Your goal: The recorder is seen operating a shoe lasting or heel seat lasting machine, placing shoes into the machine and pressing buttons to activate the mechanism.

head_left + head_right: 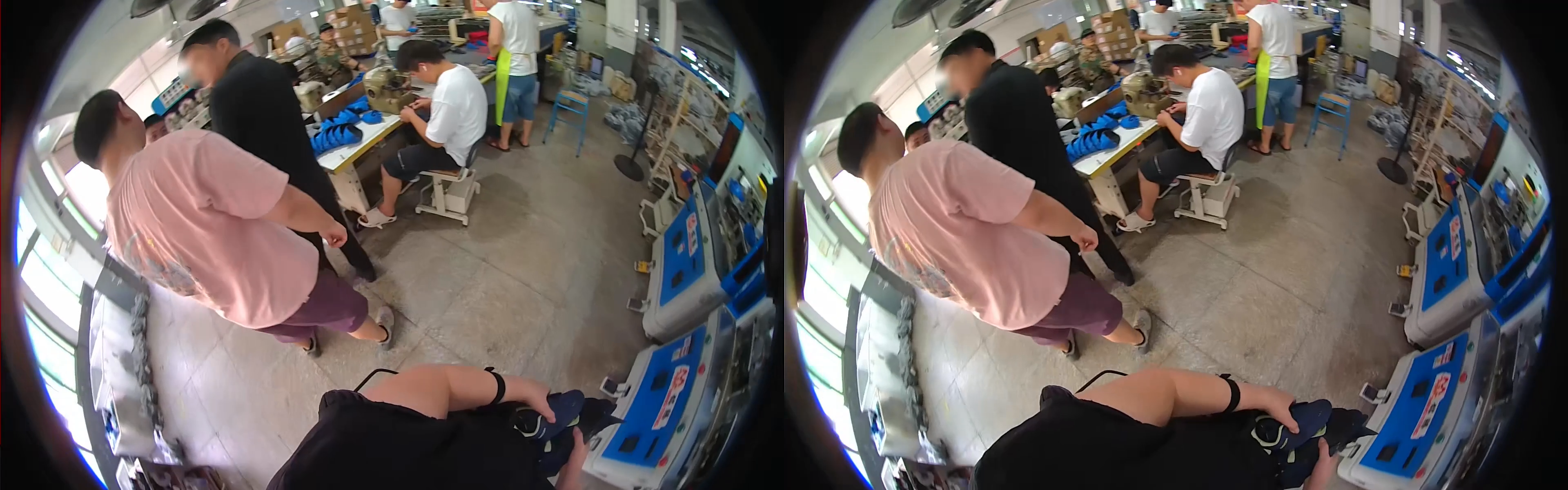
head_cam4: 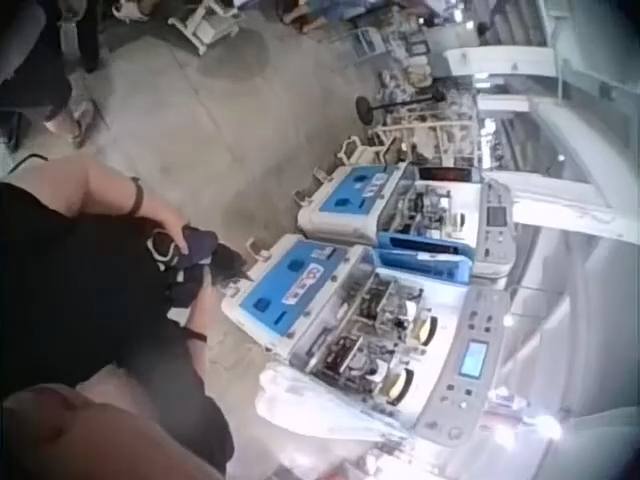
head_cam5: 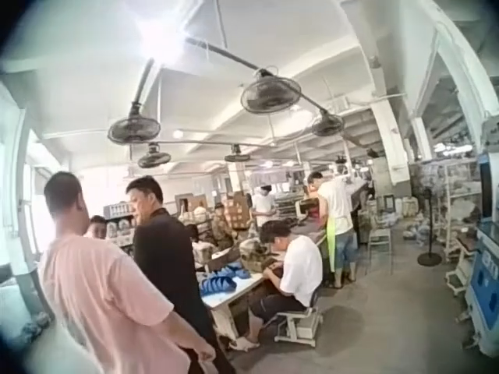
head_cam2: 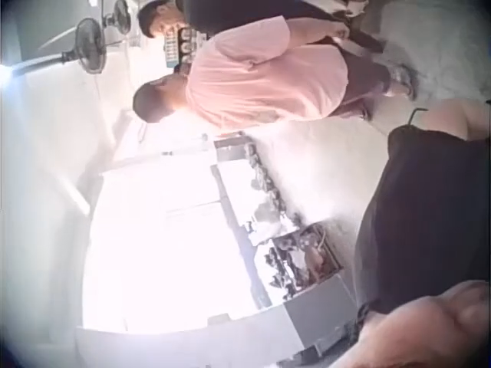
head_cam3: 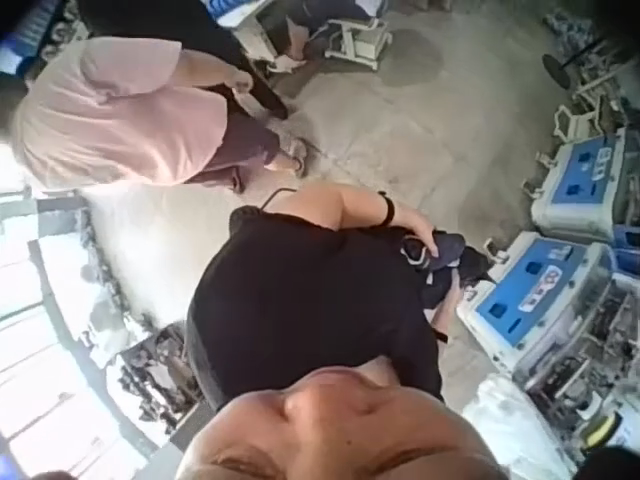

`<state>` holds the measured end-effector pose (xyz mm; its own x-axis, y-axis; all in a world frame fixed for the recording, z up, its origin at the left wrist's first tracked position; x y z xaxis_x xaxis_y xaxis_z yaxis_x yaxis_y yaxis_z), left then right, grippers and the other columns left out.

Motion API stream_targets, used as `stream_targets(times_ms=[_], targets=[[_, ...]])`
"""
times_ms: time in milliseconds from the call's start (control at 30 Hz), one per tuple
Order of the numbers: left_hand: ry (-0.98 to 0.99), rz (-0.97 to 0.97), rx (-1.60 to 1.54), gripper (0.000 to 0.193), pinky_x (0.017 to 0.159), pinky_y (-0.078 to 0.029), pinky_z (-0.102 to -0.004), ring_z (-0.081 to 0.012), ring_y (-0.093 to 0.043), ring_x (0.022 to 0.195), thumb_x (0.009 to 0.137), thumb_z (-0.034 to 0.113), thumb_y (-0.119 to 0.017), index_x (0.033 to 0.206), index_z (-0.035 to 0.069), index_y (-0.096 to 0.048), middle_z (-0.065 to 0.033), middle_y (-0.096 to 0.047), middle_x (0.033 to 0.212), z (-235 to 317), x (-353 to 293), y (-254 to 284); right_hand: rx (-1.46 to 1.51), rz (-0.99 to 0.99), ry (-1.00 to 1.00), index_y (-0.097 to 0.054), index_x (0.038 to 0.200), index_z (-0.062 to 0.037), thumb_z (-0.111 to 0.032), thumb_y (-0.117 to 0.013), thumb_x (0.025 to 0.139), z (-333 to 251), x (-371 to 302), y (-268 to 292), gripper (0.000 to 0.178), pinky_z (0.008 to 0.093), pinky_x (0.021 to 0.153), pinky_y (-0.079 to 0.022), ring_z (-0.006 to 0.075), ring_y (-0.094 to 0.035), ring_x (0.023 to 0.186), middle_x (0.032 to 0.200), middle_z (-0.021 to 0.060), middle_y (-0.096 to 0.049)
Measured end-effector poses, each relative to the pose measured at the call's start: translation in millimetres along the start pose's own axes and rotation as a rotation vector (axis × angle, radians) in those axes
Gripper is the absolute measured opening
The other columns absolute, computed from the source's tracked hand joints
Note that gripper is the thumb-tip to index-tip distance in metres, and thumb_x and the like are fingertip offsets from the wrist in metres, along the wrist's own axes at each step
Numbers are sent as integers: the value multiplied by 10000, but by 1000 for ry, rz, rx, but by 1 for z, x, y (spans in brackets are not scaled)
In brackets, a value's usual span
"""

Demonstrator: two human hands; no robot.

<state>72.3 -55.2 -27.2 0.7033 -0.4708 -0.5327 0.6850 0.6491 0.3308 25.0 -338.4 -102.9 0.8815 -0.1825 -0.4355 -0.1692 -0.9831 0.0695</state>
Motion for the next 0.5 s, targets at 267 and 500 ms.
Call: stream_targets(times_ms=[267,500], targets=[[103,128,-123,814,908,-500,-409,-351,-648,1052,610,576,-787,1100,-65,-677,-245,-675,1113,25,54,61,-143,-312,36,-585,1232,44,-226,-766,792,-62,132,-26,547,364,928,-482,236,-623,1002,1125,135,-646],[54,80,-280,866,944,-473,-397,-335,-589,1154,671,534,-784,1263,-63,-577,-230,-621,1237,30,103,118,-215,-607,193,-572,1254,45,-219,-759,798,-155,240,-187,559,366,945,-475,229,-616,1031,1162,143,-634]])
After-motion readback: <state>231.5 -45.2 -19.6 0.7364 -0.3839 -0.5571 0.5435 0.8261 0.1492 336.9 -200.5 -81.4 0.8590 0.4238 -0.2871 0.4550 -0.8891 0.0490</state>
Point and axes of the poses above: each hand's wrist, its own x-axis towards the middle knuckle, its own y-axis out of the back of the hand, z = x × y, the point moved 6 cm from there along x, towards the middle knuckle
